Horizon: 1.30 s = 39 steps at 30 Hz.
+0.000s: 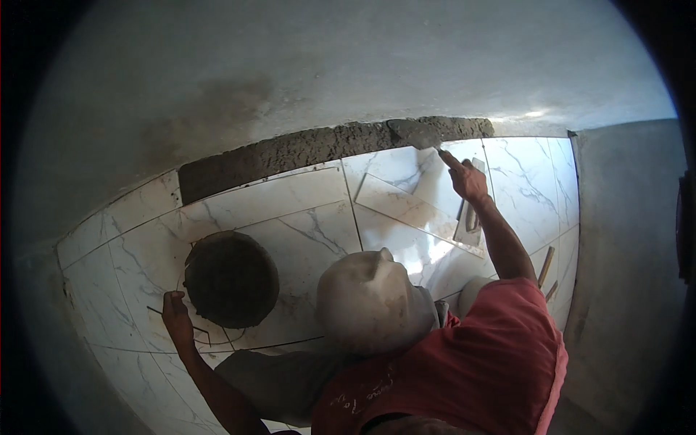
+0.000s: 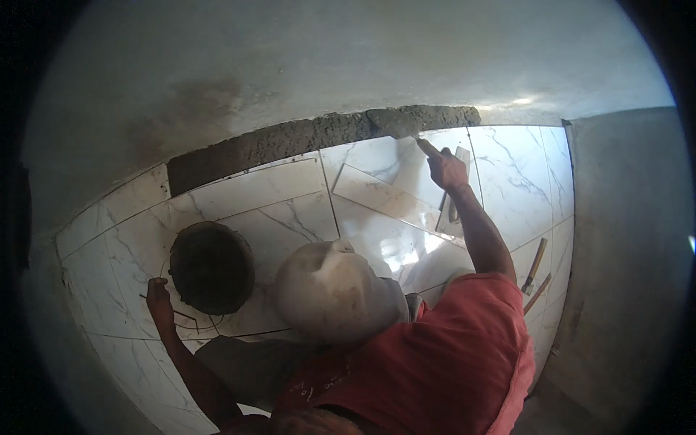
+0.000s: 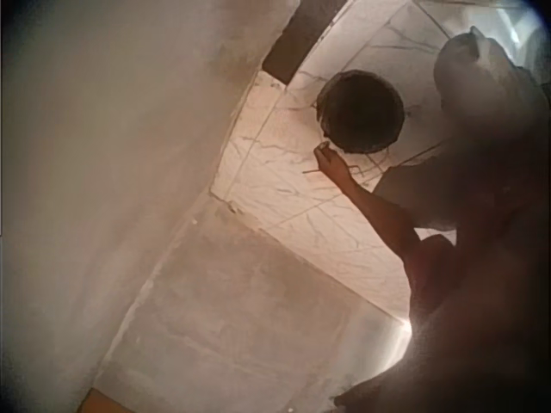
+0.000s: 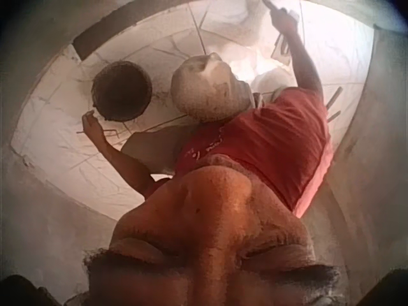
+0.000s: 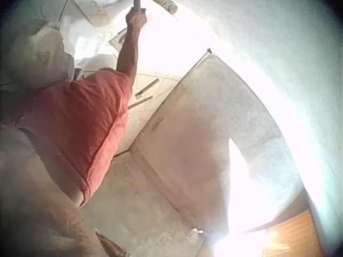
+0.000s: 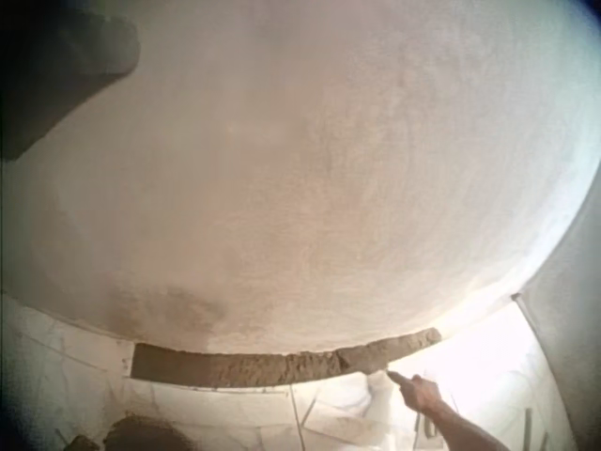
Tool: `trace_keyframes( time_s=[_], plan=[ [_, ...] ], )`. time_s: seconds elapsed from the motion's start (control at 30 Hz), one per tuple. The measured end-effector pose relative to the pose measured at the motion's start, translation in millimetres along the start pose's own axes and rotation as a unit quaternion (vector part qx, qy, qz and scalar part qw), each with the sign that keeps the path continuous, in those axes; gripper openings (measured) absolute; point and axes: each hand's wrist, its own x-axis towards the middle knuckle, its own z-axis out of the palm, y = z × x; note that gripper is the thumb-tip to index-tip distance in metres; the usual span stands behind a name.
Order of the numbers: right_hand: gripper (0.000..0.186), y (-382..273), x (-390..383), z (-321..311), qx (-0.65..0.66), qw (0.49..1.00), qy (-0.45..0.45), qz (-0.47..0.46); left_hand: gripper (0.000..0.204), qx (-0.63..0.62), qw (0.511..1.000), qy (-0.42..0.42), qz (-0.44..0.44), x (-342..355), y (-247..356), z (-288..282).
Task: The person scoops mortar from a bucket with a trowel and applies and smooths the mortar along the edge of the floor by the wall.
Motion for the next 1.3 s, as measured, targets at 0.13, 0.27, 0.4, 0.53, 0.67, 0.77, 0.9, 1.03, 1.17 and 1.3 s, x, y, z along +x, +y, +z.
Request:
trace_keyframes(
  time_s=[0.13,0.27,0.4,0.53,0.67,0.77,0.9,1.03,1.17,1.3],
  plan=[
    [0.054,76.4,6.6,19.1,0.006,0.999,0.026,-0.043,0.036,-0.023,0.999,0.003,-0.032,-1.3,7.7,0.2],
    [0.052,213.3,0.6,12.7,-0.108,0.984,-0.007,0.144,0.037,-0.025,0.999,0.024,0.017,7.0,-9.9,9.5],
    [0.053,151.6,-19.1,-37.6,-0.100,0.990,-0.007,0.104,0.039,-0.005,1.000,0.007,-0.024,-0.4,10.4,0.1],
    [0.050,60.8,-14.9,-34.0,-0.043,0.998,-0.001,0.039,0.038,0.004,1.000,0.010,-0.021,0.4,-11.4,1.0],
    [0.049,75.6,3.7,-13.4,-0.057,0.995,-0.034,0.077,0.036,-0.022,0.999,0.029,-0.018,-4.5,-6.2,3.8],
    [0.050,156.7,-3.2,-10.5,-0.113,0.981,-0.041,0.149,0.037,-0.025,0.999,0.011,-0.029,-4.0,10.1,2.6],
    [0.047,188.1,-7.3,-24.7,-0.156,0.955,-0.020,0.251,0.036,-0.008,0.999,0.035,0.019,-1.2,0.7,1.5],
    [0.046,186.6,-36.7,27.0,0.087,0.960,0.074,0.257,0.036,-0.008,1.000,0.015,-0.026,-0.1,10.2,2.4],
    [0.045,60.1,-85.5,40.4,0.502,0.807,0.004,0.311,0.036,-0.008,1.000,0.014,-0.024,-0.8,11.4,-1.0],
    [0.037,-40.3,-81.2,15.6,0.520,0.793,-0.097,0.301,0.036,0.005,0.999,0.010,-0.038,0.8,0.6,-0.5]
  ],
)
